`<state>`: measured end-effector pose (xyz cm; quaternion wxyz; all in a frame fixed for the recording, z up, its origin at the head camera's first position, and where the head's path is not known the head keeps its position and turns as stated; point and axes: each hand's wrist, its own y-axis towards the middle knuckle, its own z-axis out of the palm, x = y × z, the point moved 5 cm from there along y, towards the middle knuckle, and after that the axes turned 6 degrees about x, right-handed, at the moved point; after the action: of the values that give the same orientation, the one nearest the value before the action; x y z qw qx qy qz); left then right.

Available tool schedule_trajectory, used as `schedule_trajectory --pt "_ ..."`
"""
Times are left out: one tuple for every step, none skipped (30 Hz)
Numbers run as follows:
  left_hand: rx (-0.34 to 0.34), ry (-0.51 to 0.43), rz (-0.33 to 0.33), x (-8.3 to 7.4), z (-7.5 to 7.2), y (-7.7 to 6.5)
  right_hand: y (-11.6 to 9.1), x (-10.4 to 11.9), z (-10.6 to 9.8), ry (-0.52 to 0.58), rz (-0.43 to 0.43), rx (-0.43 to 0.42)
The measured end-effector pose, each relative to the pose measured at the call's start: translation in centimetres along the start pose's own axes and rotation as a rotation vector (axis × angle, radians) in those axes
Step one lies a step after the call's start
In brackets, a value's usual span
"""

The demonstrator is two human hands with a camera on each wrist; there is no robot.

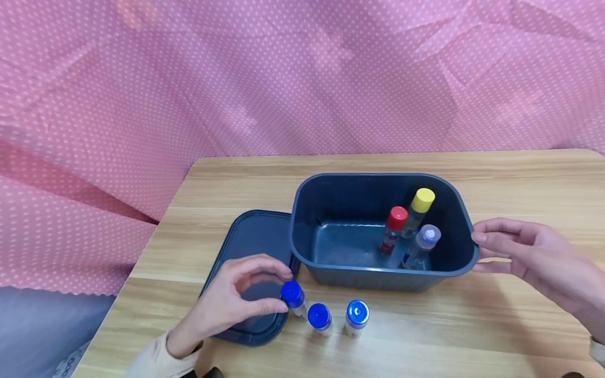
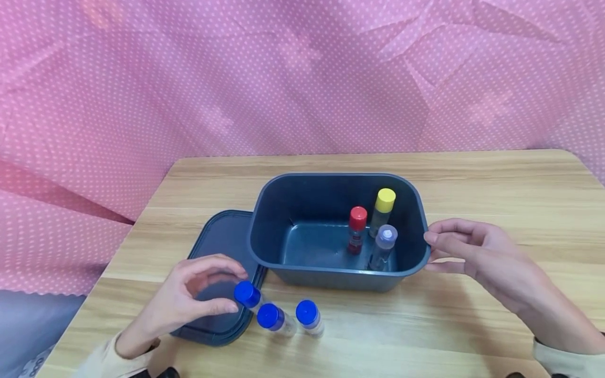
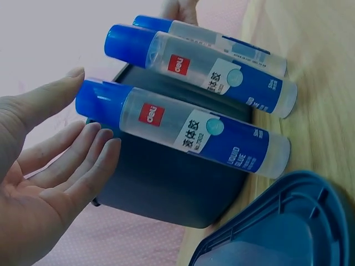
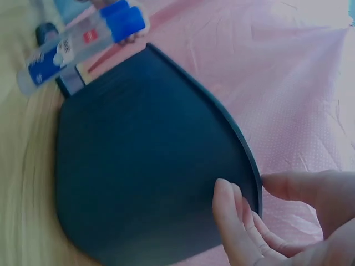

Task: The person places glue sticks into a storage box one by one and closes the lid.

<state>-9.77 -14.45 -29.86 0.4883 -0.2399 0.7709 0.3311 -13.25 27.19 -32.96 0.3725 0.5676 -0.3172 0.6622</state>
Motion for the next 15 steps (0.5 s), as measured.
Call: schedule_trajectory --pt "-0.003 0.001 -0.001 -0.04 0.07 -0.01 0.1 -0.09 0.06 0.035 -0.007 0.025" --pt "-0.004 0.004 -0.001 -0.08 0.14 0.0 0.15 -0.19 0.11 0.073 -0.012 0.05" --pt "-0.004 0.006 -0.003 -0.11 0.22 -0.01 0.21 -0.27 0.13 0.106 -0.013 0.069" --pt "-0.005 0.004 -0.015 -0.1 0.31 -0.01 0.24 -0.36 0.15 0.145 -0.013 0.086" --pt "-0.005 0.006 -0.017 -0.11 0.39 -0.02 0.26 -0.43 0.18 0.185 -0.012 0.103" --pt "-0.007 0.006 -0.019 -0.13 0.45 -0.03 0.28 -0.49 0.22 0.221 -0.011 0.12" --pt "-0.01 0.007 -0.019 -0.12 0.53 -0.02 0.24 -0.53 0.24 0.253 -0.012 0.133" --pt "-0.014 0.005 -0.019 -0.12 0.61 0.0 0.22 -0.56 0.29 0.278 -0.014 0.144" --pt "-0.019 0.002 -0.017 -0.12 0.69 0.0 0.23 -0.59 0.34 0.296 -0.014 0.147" --pt "-0.025 0.0 -0.014 -0.11 0.75 0.01 0.23 -0.59 0.41 0.312 -0.018 0.155" --pt "-0.028 0.004 0.0 -0.13 0.8 0.02 0.24 -0.57 0.49 0.325 -0.025 0.163" --pt "-0.033 0.004 0.005 -0.13 0.85 0.02 0.25 -0.54 0.55 0.336 -0.031 0.167" --pt "-0.037 0.004 0.008 -0.1 0.9 0.04 0.26 -0.51 0.61 0.346 -0.037 0.17" --pt "-0.038 0.003 0.01 -0.07 0.94 0.06 0.26 -0.49 0.67 0.356 -0.042 0.172" --pt "-0.039 0.004 0.011 -0.03 0.98 0.07 0.25 -0.44 0.72 0.365 -0.046 0.175"
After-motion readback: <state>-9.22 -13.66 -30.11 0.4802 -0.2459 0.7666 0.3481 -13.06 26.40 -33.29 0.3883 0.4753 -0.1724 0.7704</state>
